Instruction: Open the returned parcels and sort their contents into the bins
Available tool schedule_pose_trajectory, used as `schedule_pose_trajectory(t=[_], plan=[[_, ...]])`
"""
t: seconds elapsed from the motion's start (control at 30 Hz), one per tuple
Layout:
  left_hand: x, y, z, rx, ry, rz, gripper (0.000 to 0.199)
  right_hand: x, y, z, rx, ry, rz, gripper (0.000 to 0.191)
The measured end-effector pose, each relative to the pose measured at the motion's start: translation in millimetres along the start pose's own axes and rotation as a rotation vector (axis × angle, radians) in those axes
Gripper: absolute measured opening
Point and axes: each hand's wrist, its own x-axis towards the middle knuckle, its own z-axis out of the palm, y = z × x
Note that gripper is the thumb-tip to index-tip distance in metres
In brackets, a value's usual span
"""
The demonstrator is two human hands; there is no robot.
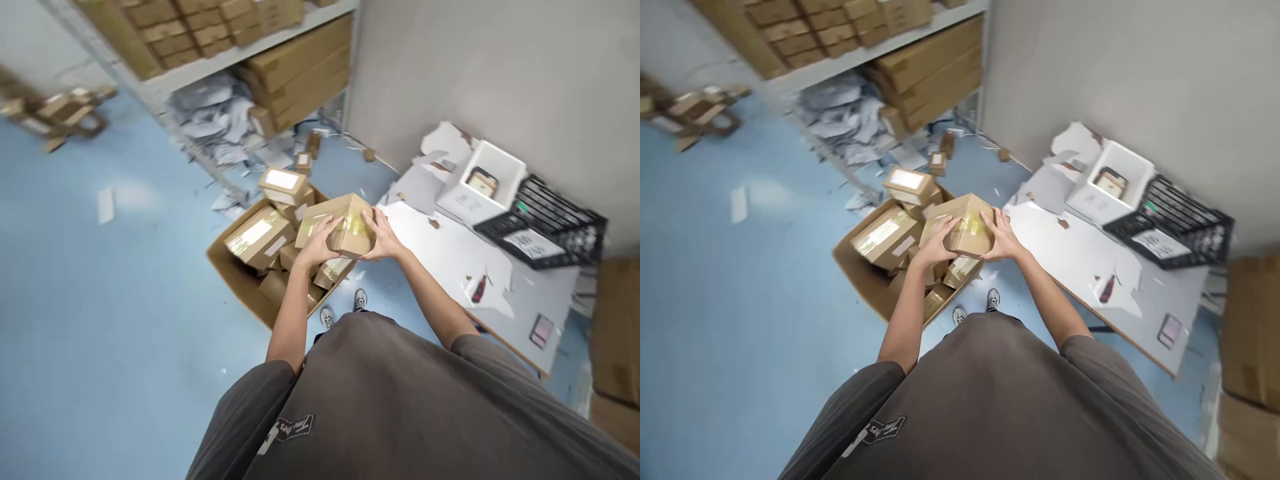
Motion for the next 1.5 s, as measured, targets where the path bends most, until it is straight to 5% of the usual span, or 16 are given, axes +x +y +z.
schedule_pose_trajectory(t=[0.13,0.27,0.43,0.57,0.77,0.87,1.0,1.13,1.23,1.37,1.5], plan=[[94,68,58.3,0.069,-0.197,0.243,0.124,-92,73,-21,0.064,0.204,0.2,0.175],[168,136,141.8,0.136,-0.385,0.38,0.125,-176,157,-17,0.157,0.392,0.306,0.182],[234,182,258.0,0.201,-0.545,0.412,0.123,-249,260,5,0.284,0.444,0.459,0.186],[258,204,347.8,0.262,-0.619,0.36,0.113,-288,326,20,0.414,0.37,0.554,0.186],[239,243,450.8,0.423,-0.639,0.322,0.072,-337,375,24,0.579,0.491,0.669,0.168],[233,244,461.5,0.418,-0.6,0.296,0.073,-355,375,25,0.629,0.529,0.702,0.149],[239,218,426.0,0.351,-0.567,0.237,0.076,-360,371,25,0.62,0.574,0.717,0.116],[232,191,382.5,0.469,-0.342,-0.113,0.079,-333,393,9,0.571,0.641,0.811,0.1],[220,183,377.1,0.483,-0.37,-0.308,0.104,-303,416,-7,0.542,0.586,0.846,0.103],[227,174,388.3,0.422,-0.398,-0.299,0.119,-282,419,-14,0.546,0.443,0.806,0.095],[280,146,376.1,0.365,-0.486,-0.104,0.115,-293,375,-1,0.362,0.39,0.986,0.095]])
